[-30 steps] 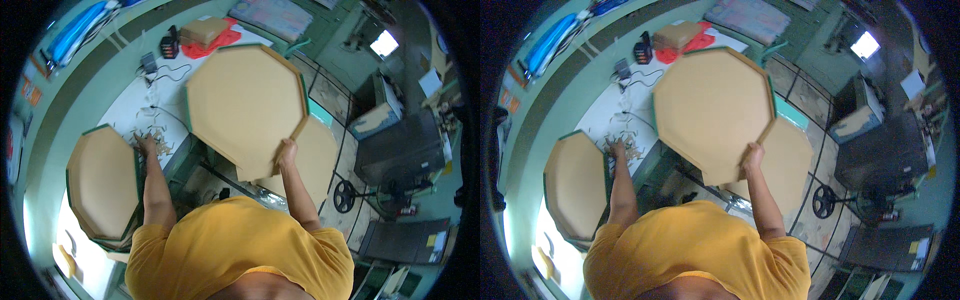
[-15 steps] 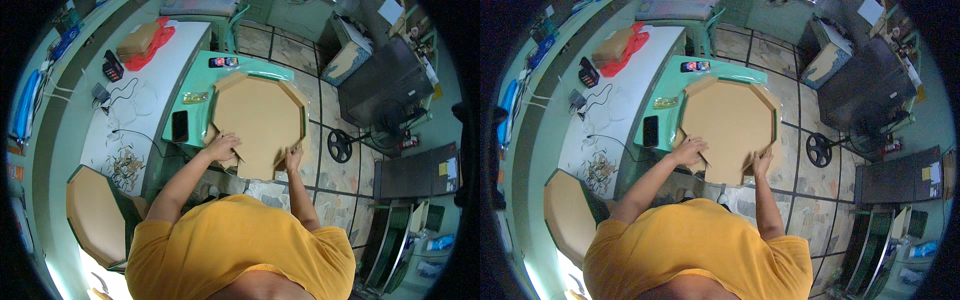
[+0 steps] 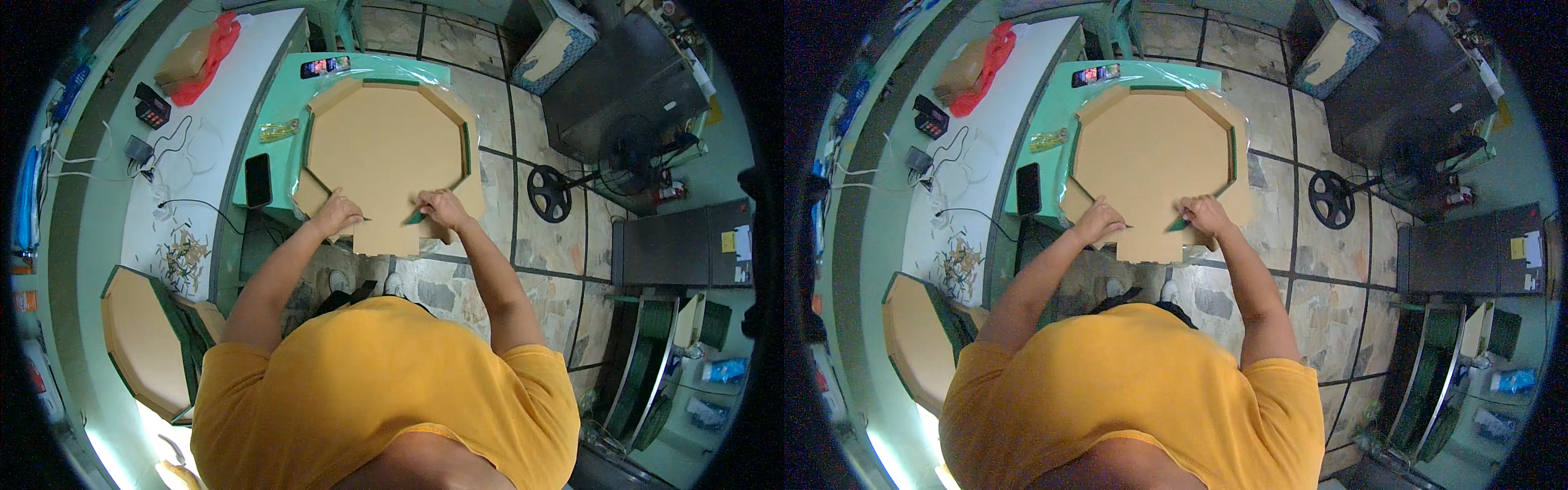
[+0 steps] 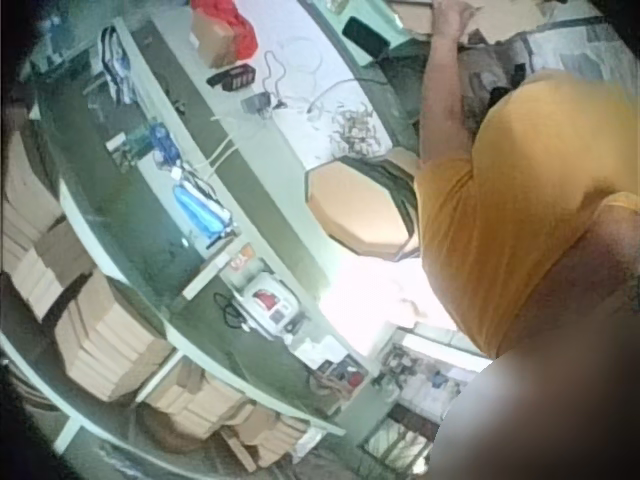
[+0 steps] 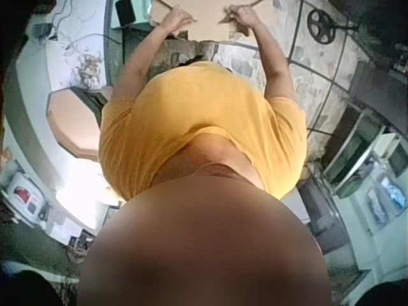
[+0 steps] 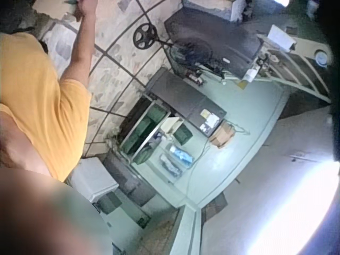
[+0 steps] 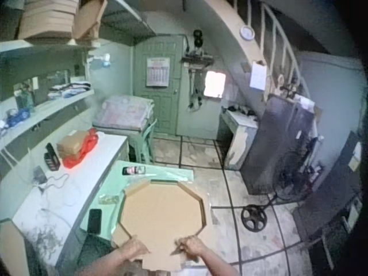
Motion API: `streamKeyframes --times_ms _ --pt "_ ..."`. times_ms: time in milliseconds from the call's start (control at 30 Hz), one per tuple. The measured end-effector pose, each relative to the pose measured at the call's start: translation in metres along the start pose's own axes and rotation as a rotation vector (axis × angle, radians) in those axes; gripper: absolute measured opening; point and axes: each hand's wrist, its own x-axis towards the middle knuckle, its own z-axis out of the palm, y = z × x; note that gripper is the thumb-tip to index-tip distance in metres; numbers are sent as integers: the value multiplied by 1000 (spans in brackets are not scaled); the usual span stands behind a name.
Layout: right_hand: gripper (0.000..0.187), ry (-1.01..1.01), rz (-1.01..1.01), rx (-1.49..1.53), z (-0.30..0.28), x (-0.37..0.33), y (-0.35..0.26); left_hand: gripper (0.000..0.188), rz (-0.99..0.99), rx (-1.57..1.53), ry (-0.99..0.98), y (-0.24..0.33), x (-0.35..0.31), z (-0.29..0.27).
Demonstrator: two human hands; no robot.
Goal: The person folds flat octagonal cardboard pieces into shallow box shapes by hand, then stacks the finished boxes on a nearby freezer. The person handles each piece individually, folding edges and aligning sides before placing the completed box aside.
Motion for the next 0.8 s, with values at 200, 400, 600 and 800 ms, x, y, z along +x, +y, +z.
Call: streamKeyframes --times_ms 200,400,600,800 --pt "27 287 -254 -359 15 -23 -14 12 -157 -83 78 7 0 17" --pt "82 99 -302 -480 23 -61 -18 29 76 88 115 -1 -16 34" --pt "98 0 -160 -474 18 -66 -36 96 197 32 68 18 -43 3" --pt "54 191 -176 -444 7 -49 -32 53 69 -35 144 16 -31 13"
